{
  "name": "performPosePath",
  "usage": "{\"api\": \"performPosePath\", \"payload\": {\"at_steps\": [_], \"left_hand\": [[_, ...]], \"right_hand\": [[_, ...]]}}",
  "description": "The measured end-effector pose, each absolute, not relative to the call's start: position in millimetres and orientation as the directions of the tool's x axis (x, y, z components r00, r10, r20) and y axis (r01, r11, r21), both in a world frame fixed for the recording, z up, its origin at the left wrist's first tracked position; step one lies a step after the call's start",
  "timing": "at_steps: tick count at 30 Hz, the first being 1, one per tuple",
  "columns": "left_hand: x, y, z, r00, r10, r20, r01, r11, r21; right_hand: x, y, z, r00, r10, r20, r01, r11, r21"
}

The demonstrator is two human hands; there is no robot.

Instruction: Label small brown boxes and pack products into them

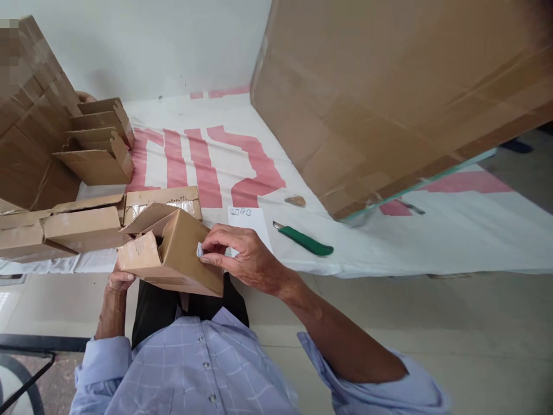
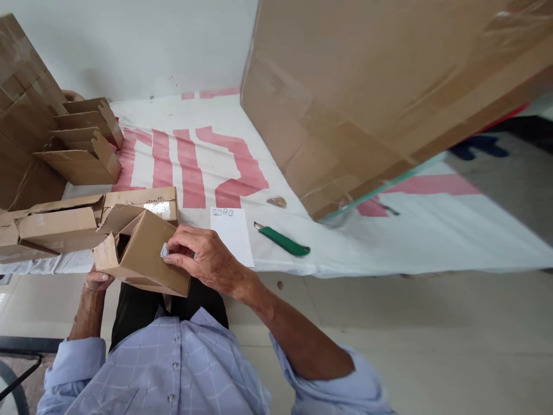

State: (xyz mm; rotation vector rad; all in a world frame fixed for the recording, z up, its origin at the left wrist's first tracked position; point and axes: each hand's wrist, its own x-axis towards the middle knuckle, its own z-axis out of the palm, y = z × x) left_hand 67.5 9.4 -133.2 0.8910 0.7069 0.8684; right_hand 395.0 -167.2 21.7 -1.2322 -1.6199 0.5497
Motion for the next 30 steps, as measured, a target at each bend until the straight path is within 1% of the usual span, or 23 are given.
{"api": "performPosePath", "payload": {"at_steps": [3, 7, 13, 21, 30], "left_hand": [[69.1, 9.1, -127.2, 0.464, 0.868, -0.177, -0.322, 0.352, 0.879], [69.9, 9.1, -123.2, 0.474, 0.858, -0.199, -0.304, 0.371, 0.877], [72.4, 9.2, -120.1, 0.476, 0.856, -0.2, -0.309, 0.376, 0.874], [72.1, 12.0, -121.6, 0.494, 0.85, -0.183, -0.318, 0.372, 0.872], [72.1, 13.5, -120.7, 0.505, 0.847, -0.165, -0.299, 0.351, 0.888]], "right_hand": [[399.0, -165.1, 21.3, -0.012, 0.906, 0.423, 0.452, 0.383, -0.806], [401.5, -165.2, 21.1, -0.014, 0.924, 0.383, 0.448, 0.348, -0.823], [402.0, -168.6, 22.2, 0.008, 0.93, 0.369, 0.43, 0.33, -0.84], [402.7, -167.4, 18.8, 0.03, 0.949, 0.314, 0.4, 0.277, -0.874], [403.2, -168.3, 16.0, 0.017, 0.947, 0.322, 0.366, 0.294, -0.883]]}}
